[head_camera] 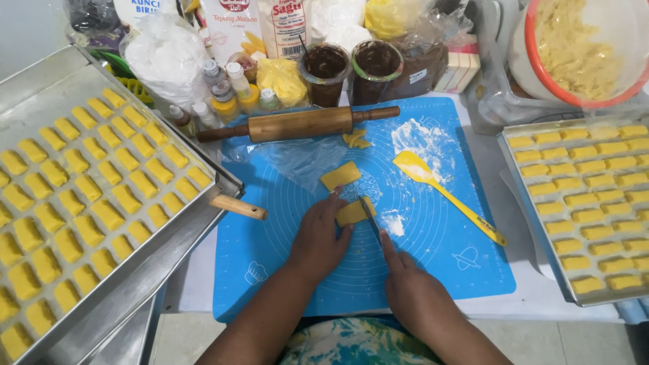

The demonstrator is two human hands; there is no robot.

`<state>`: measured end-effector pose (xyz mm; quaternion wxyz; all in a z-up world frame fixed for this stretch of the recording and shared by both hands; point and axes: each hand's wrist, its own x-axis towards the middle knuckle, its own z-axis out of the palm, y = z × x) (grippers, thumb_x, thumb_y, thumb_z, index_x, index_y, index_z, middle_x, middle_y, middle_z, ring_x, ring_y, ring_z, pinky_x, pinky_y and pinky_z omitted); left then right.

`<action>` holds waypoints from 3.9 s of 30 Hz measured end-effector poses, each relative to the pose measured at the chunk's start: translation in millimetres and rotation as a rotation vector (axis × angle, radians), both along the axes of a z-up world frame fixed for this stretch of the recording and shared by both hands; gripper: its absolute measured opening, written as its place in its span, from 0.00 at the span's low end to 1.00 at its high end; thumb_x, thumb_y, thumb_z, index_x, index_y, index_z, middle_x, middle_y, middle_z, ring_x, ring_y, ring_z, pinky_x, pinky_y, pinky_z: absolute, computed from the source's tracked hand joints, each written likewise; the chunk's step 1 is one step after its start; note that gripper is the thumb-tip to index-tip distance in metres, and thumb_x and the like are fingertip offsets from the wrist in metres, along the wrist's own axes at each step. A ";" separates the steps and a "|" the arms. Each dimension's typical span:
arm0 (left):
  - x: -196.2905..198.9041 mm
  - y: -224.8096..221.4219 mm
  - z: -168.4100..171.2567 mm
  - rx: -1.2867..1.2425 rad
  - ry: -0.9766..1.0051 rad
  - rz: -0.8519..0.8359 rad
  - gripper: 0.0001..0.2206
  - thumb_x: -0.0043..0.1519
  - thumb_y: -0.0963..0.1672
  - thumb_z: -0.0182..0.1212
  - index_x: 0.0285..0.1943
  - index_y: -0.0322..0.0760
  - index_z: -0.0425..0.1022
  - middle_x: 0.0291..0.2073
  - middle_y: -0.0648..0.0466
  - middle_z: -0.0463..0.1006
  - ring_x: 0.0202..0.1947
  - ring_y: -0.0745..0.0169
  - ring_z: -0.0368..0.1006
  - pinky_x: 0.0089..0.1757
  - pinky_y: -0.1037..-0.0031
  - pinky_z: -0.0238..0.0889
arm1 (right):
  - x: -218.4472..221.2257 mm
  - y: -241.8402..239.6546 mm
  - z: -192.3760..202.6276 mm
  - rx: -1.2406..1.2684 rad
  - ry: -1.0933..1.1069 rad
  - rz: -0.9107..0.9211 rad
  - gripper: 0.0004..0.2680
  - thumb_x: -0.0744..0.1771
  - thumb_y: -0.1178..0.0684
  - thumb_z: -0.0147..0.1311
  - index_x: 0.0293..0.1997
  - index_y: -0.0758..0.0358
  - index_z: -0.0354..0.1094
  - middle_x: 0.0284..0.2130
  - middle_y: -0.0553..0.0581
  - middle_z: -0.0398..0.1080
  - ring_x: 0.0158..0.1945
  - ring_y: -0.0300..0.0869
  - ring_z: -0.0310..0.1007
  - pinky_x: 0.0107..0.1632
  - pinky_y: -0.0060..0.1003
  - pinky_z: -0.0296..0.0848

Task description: Cutting a block of yellow dough into small rectangular pieces using a knife and a plastic scraper on a silicone mat.

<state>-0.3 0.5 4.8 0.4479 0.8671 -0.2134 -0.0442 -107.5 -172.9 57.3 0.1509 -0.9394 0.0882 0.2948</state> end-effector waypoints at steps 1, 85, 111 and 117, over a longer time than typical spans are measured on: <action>0.1 -0.1 -0.2 0.002 -0.008 0.002 0.32 0.64 0.44 0.61 0.79 0.39 0.53 0.60 0.49 0.77 0.63 0.47 0.67 0.62 0.55 0.60 | -0.7 -0.9 -0.9 0.021 -0.036 0.003 0.29 0.70 0.51 0.37 0.82 0.43 0.22 0.55 0.54 0.66 0.35 0.50 0.75 0.31 0.47 0.74; 4.7 9.4 33.3 -0.163 0.337 0.021 0.28 0.70 0.37 0.40 0.81 0.34 0.41 0.68 0.40 0.66 0.73 0.36 0.55 0.69 0.48 0.49 | 60.9 -120.0 -18.3 -0.296 -0.532 -0.082 0.17 0.69 0.55 0.47 0.68 0.59 0.67 0.54 0.65 0.73 0.61 0.58 0.72 0.60 0.56 0.71; 5.2 -0.5 32.8 0.115 0.191 -0.087 0.21 0.66 0.42 0.61 0.67 0.37 0.64 0.71 0.41 0.65 0.71 0.42 0.60 0.67 0.51 0.50 | 39.6 -52.4 9.5 0.099 -0.276 -0.297 0.22 0.68 0.52 0.52 0.69 0.73 0.57 0.63 0.81 0.60 0.60 0.68 0.71 0.56 0.59 0.78; 9.3 -2.8 7.6 0.041 0.116 -0.047 0.37 0.63 0.46 0.63 0.81 0.46 0.48 0.61 0.54 0.76 0.64 0.47 0.65 0.61 0.53 0.57 | 20.9 -14.4 52.0 0.107 -0.027 -0.329 0.15 0.72 0.46 0.38 0.68 0.46 0.46 0.25 0.57 0.76 0.24 0.48 0.74 0.28 0.43 0.66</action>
